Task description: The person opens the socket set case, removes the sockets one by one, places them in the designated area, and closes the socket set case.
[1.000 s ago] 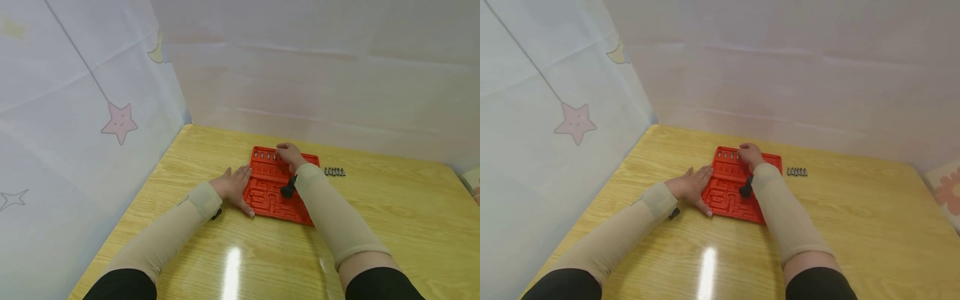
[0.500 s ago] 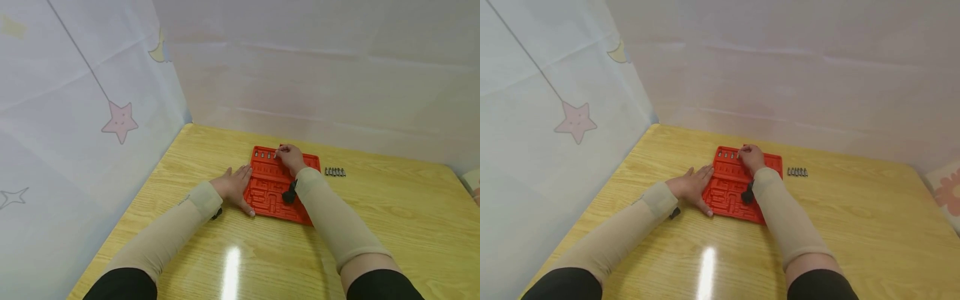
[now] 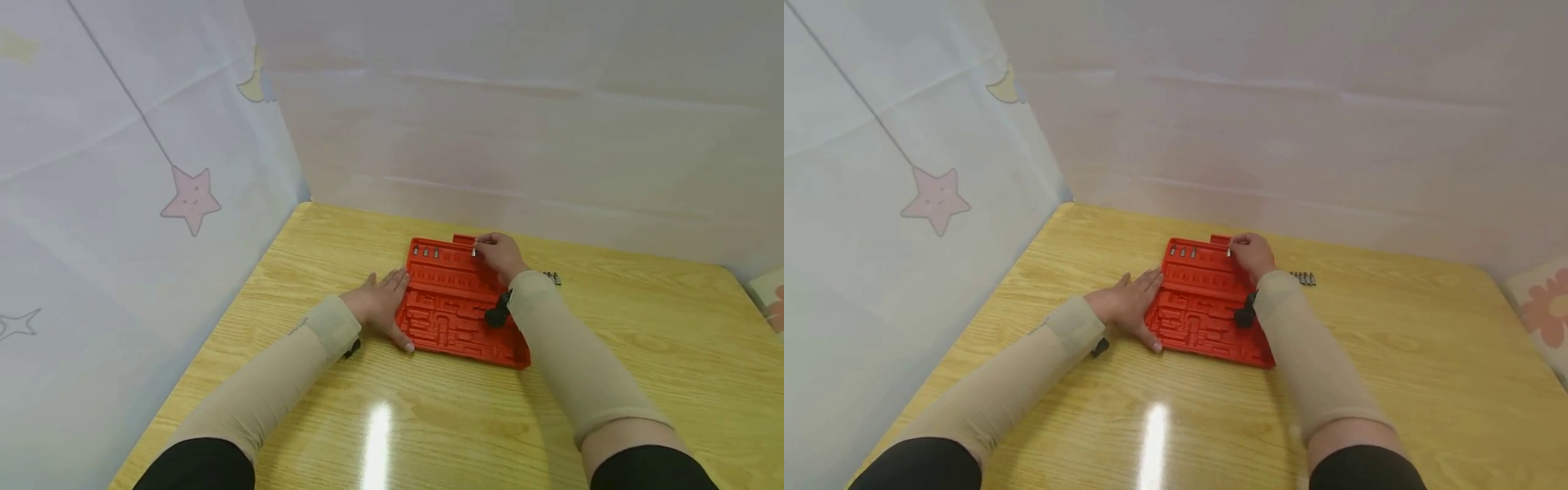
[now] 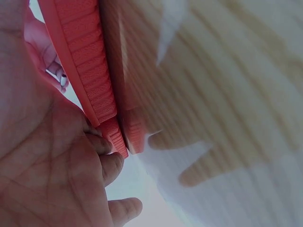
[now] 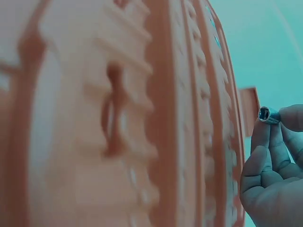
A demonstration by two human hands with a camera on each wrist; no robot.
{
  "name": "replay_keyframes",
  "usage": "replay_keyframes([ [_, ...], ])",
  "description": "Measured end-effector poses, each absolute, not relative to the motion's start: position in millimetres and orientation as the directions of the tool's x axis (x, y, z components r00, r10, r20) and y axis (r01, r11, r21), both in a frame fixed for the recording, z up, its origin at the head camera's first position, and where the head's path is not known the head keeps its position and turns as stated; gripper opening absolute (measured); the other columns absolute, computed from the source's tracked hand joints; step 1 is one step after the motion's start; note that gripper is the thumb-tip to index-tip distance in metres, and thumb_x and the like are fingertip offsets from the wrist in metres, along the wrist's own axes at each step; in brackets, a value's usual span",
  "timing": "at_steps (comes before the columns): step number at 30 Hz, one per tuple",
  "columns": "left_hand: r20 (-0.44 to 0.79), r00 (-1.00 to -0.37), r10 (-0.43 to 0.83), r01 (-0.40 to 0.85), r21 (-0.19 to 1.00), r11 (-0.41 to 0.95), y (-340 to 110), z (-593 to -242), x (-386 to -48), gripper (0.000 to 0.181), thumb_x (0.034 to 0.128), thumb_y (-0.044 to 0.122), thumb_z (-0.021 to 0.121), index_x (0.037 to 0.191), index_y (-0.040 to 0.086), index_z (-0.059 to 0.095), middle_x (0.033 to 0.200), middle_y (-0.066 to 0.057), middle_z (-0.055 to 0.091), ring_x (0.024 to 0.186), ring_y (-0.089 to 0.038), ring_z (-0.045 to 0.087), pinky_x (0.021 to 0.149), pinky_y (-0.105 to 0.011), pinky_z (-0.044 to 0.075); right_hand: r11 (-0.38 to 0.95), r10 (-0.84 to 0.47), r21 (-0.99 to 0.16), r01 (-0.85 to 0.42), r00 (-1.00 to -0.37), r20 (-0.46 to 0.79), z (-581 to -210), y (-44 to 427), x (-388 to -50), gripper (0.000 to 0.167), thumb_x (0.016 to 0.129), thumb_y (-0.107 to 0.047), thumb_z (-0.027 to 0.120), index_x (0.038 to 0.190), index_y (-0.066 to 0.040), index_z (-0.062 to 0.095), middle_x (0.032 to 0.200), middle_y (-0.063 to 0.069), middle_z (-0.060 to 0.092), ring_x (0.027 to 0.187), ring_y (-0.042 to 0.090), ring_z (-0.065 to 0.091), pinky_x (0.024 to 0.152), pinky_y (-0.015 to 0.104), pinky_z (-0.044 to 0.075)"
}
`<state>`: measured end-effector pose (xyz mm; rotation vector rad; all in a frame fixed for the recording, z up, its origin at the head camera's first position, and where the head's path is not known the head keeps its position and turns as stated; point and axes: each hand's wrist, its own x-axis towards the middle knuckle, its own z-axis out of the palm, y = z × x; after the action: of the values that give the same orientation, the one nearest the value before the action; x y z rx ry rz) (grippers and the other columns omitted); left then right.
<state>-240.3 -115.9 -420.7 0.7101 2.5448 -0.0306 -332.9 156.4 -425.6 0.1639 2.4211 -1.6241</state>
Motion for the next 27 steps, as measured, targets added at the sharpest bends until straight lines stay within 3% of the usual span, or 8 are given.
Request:
replay_keyframes([
  [12,-0.476,-0.738,0.479,0.481,0.126,0.867,-121,-421,-241,0.147,0.0699,0.087,0.069,0.164,0.004,-0.008,0.17,-0.012,-0.015,0.157,-0.027,-0.01,0.123,-0.057,0.001,0.46,-0.032,-0.863,0.21,-0.967,-0.252,-416,190,-329,0.044,0.11,-0.017,0.049,0.147,0.005,0.051,0.142,0.024,0.051,0.124,0.034,0.054,0.106,0.045,0.047],
  [21,-0.473,-0.739,0.48,0.48,0.129,0.867,-122,-421,-240,0.148,0.0696,0.087,0.069,0.164,0.004,-0.008,0.171,-0.012,-0.014,0.157,-0.027,-0.008,0.123,-0.057,0.002,0.472,-0.059,-0.859,0.198,-0.965,-0.255,-407,217,-320,0.048,0.111,-0.019,0.045,0.152,0.007,0.044,0.148,0.028,0.047,0.136,0.042,0.047,0.113,0.053,0.039],
  [27,-0.472,-0.739,0.481,0.477,0.139,0.868,-122,-421,-240,0.148,0.0696,0.087,0.069,0.164,0.004,-0.008,0.17,-0.012,-0.015,0.157,-0.027,-0.008,0.124,-0.056,0.001,0.493,-0.055,-0.845,0.208,-0.962,-0.269,-409,239,-320,0.05,0.111,-0.022,0.044,0.152,0.007,0.043,0.148,0.028,0.047,0.135,0.041,0.048,0.11,0.052,0.042],
])
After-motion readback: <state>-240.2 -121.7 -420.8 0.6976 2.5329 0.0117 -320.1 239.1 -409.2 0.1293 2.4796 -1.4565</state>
